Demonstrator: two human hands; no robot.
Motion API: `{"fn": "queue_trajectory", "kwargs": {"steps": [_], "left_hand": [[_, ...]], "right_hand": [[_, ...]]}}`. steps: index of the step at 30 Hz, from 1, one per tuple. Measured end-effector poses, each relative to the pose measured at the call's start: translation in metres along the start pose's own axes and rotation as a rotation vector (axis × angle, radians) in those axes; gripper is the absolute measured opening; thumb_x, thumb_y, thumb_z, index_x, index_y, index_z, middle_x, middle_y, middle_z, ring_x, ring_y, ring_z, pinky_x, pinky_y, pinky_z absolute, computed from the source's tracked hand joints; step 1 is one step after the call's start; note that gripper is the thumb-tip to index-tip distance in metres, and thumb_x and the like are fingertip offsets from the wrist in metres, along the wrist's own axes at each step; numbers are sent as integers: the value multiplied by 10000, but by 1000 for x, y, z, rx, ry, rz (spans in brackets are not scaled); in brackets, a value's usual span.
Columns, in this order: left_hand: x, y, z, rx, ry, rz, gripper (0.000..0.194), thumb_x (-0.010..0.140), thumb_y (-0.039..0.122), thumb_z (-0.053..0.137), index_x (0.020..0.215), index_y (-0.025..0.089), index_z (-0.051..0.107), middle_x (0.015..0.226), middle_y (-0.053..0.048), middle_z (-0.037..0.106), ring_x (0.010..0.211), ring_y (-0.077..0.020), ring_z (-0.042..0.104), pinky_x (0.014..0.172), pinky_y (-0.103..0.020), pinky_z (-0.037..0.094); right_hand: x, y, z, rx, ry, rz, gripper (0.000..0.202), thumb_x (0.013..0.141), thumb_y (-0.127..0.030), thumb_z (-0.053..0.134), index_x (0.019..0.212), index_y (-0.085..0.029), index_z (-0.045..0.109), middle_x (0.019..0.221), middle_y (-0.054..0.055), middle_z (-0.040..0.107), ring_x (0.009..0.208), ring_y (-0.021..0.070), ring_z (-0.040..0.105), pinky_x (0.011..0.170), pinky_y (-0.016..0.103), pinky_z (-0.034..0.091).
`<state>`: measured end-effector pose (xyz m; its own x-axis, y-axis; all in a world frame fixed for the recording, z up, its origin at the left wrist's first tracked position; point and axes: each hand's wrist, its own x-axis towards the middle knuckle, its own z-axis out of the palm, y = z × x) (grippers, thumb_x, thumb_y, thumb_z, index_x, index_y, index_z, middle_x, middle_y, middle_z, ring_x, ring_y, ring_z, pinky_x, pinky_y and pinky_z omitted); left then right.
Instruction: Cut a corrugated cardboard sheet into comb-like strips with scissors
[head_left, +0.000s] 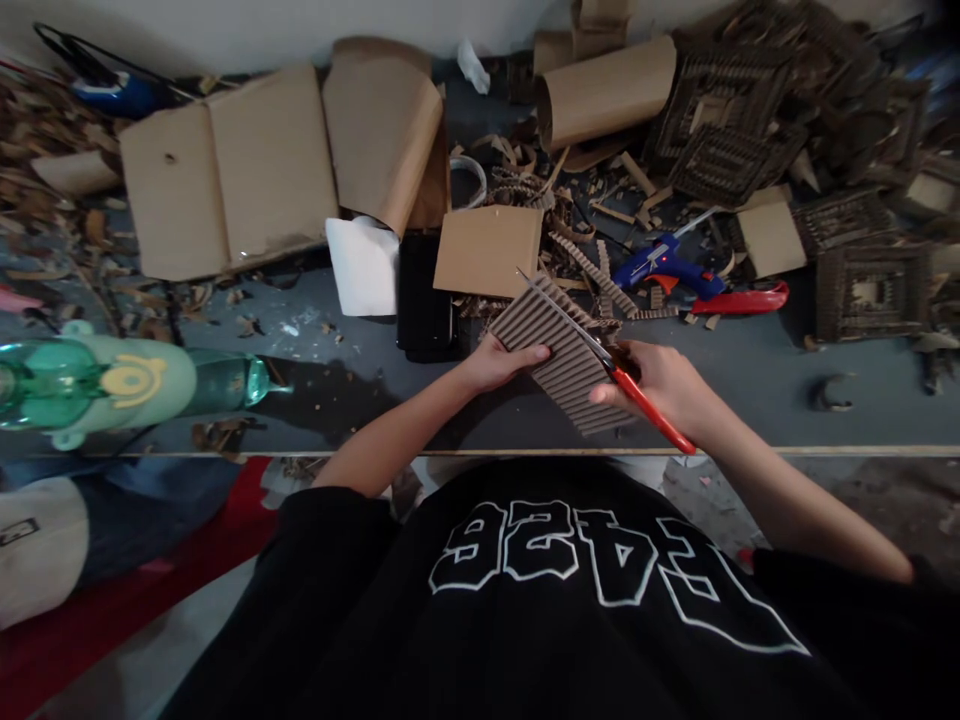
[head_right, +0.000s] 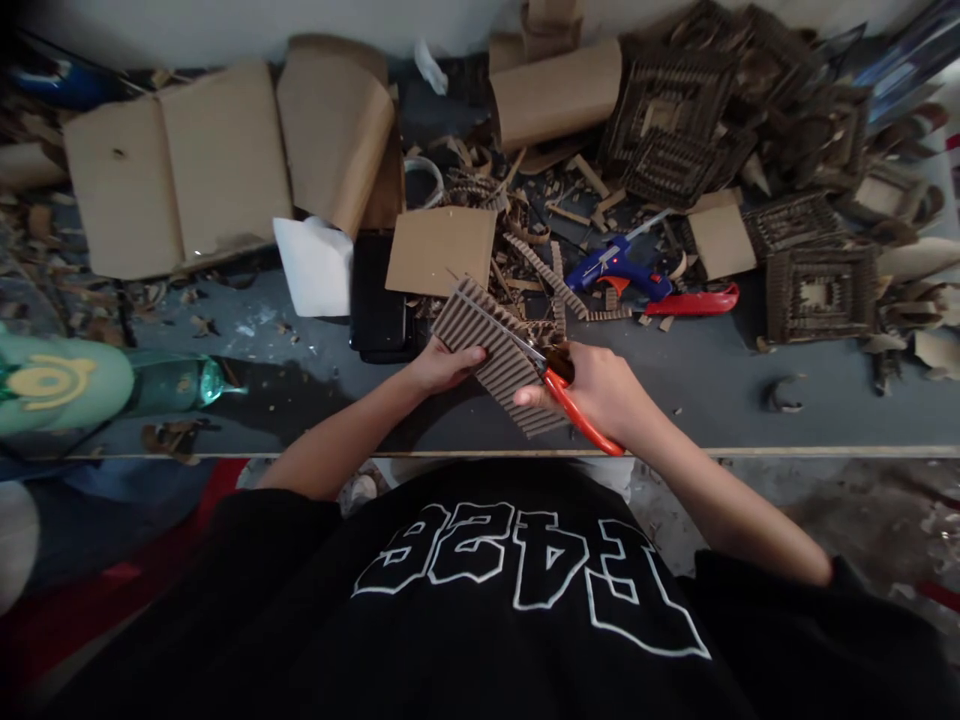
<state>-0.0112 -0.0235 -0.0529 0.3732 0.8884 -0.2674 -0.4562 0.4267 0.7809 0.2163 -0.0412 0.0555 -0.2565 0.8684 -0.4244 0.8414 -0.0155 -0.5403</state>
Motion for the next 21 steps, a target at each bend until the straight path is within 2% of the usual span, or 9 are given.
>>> {"fn": "queue_trajectory", "kwargs": {"steps": [3,6,10,13,15,16,17,19,21], "left_hand": [[-3,-2,3,-18,17,-17,645,471,502,1013,935,192,690,873,13,725,841,-135,715,877,-327,612],[-1,1,2,-27,46,-30,701,443,521,1016,969,201,682,882,9,720,857,-153,718,881,-356,622],[1,5,1,-3,39,2,684,470,556,999,963,207,679,872,9,722,853,-159,723,854,-349,630],[1,2,4,79,-47,28,614,515,504,1000,958,199,704,898,6,743,857,-141,726,891,-331,619],[2,-1,6,128,-119,31,599,498,451,1016,950,187,725,941,-11,765,891,-146,735,933,-324,605],[3,-2,6,125,-116,38,602,496,450,1017,954,186,729,956,-19,772,907,-155,740,944,-331,603],[4,-2,6,100,-75,60,615,497,470,1012,965,189,729,960,-21,776,916,-165,743,947,-343,604],[8,3,2,41,77,120,621,501,509,1001,957,197,719,909,-8,769,885,-168,744,933,-363,613],[11,9,-3,28,169,164,625,464,480,1019,931,197,712,858,10,755,855,-161,740,935,-368,616]], "right_hand": [[3,-6,-3,-77,11,30,853,571,-1094,389,646,-247,459,613,57,572,588,203,511,546,307,325],[6,-10,-2,-111,78,31,863,571,-1111,319,596,-255,422,567,54,525,561,193,479,534,310,298],[7,-12,4,-91,170,34,852,592,-1102,327,499,-255,348,468,26,408,511,143,353,517,313,259],[9,-15,8,-10,230,-6,839,658,-1059,369,451,-248,309,430,-13,283,526,114,251,520,310,244],[12,-15,10,62,292,-50,828,693,-1028,400,452,-242,305,440,-30,246,542,107,225,523,303,242],[14,-14,11,101,307,-71,821,700,-1014,423,455,-240,302,447,-36,237,543,104,223,521,298,239],[15,-13,12,145,300,-90,814,704,-999,449,458,-237,305,454,-38,239,540,101,229,517,293,237],[15,-7,16,252,244,-101,786,708,-955,522,468,-231,332,474,-35,268,535,98,265,507,281,237],[13,-1,20,363,167,-64,723,700,-885,613,505,-216,424,493,-33,324,523,97,305,491,271,239]]}}
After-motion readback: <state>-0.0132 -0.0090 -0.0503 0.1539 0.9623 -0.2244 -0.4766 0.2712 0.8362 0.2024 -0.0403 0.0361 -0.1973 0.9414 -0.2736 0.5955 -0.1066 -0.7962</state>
